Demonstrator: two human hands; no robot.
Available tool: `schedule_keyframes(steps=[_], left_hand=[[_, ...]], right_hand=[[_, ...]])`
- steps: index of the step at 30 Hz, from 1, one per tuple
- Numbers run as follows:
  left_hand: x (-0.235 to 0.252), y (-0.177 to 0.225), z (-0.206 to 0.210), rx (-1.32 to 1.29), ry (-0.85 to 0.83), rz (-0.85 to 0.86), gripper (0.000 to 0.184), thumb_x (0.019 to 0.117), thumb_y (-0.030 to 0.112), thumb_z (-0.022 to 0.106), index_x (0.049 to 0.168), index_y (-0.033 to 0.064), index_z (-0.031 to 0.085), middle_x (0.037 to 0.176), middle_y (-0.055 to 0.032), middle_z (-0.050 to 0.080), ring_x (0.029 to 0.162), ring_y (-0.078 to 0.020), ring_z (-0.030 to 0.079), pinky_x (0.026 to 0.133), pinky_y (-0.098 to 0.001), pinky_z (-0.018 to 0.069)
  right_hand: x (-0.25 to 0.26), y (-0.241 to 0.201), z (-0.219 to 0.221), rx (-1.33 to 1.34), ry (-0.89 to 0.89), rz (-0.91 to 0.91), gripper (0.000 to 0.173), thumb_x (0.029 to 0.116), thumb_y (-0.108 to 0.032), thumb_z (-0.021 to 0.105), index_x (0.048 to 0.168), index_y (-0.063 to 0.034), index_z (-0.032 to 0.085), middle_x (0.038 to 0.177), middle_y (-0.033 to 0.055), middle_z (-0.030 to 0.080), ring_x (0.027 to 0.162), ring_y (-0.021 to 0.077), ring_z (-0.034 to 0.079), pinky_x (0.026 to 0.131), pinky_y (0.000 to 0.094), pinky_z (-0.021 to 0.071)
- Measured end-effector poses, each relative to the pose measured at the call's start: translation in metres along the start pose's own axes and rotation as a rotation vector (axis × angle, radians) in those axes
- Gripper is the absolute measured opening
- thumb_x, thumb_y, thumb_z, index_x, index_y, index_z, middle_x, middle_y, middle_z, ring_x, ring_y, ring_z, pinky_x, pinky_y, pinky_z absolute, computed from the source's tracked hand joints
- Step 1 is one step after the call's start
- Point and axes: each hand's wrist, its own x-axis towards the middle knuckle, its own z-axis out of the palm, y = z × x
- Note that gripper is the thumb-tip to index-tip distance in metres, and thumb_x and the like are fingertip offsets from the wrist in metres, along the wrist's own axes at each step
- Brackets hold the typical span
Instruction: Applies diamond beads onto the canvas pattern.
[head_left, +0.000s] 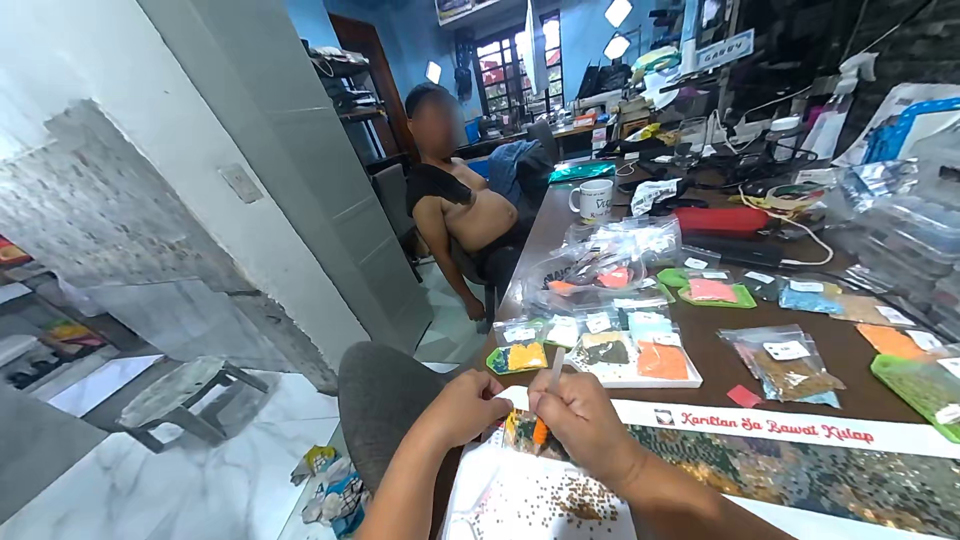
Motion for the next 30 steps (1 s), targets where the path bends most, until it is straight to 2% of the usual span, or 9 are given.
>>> schedule_keyframes(steps=[3,6,10,14,21,30], left_hand=[[0.0,0.001,-0.002,-0.127,0.006,0.072,0.028,0.0984,0.019,0.066,0.118,0.0008,0.059,0.102,-0.0095,0.061,0.089,-0.0155,0.062,0.083,-0.0338,0.0537],[-0.002,-0.003,-0.001,-0.366,-0.053,0.121,0.034,0.0933,0.004,0.065,0.122,0.0014,0.048,0.095,-0.0048,0.06,0.083,-0.0107,0.063,0.078,-0.0291,0.0547],[-0.002,-0.006,0.001,-0.549,-0.148,0.125,0.057,0.085,-0.009,0.064,0.134,0.0036,0.038,0.107,-0.0099,0.066,0.089,-0.0145,0.07,0.08,-0.0311,0.06],[-0.002,-0.007,0.0,-0.58,-0.177,0.137,0.056,0.0834,-0.009,0.064,0.133,0.0048,0.041,0.109,-0.0091,0.068,0.091,-0.0149,0.071,0.081,-0.0313,0.0606],[-0.003,-0.008,-0.002,-0.6,-0.2,0.155,0.048,0.0842,-0.008,0.062,0.127,0.0062,0.047,0.104,-0.0068,0.07,0.087,-0.0134,0.072,0.079,-0.0302,0.0608],[-0.002,-0.012,-0.002,-0.665,-0.243,0.228,0.045,0.0834,-0.006,0.062,0.124,0.0077,0.048,0.101,-0.0049,0.072,0.087,-0.0135,0.073,0.08,-0.0314,0.0616]], right_hand=[[0.005,0.001,-0.002,-0.028,0.088,0.054,0.028,0.0949,-0.019,0.045,0.074,-0.0124,0.062,0.059,-0.0092,0.048,0.053,-0.0016,0.046,0.051,0.0202,0.0384],[0.005,0.0,-0.003,-0.053,0.109,0.116,0.027,0.0949,-0.019,0.045,0.073,-0.0145,0.06,0.058,-0.0109,0.047,0.053,-0.0025,0.045,0.051,0.0191,0.0381],[0.004,0.001,-0.002,-0.084,0.093,0.149,0.027,0.0945,-0.02,0.046,0.073,-0.0143,0.06,0.058,-0.0099,0.047,0.054,-0.0012,0.046,0.052,0.0205,0.039],[0.004,0.001,-0.003,-0.081,0.078,0.151,0.026,0.0948,-0.021,0.046,0.073,-0.0152,0.059,0.058,-0.0105,0.046,0.053,-0.0017,0.044,0.052,0.0205,0.0382],[0.003,0.002,-0.002,-0.106,0.065,0.159,0.027,0.0944,-0.023,0.046,0.072,-0.0158,0.059,0.058,-0.0094,0.046,0.053,0.0,0.046,0.052,0.0224,0.0386],[0.002,0.004,-0.002,-0.033,0.075,0.121,0.027,0.0949,-0.022,0.047,0.073,-0.0158,0.062,0.058,-0.0111,0.048,0.053,-0.0019,0.046,0.051,0.0204,0.0389]])
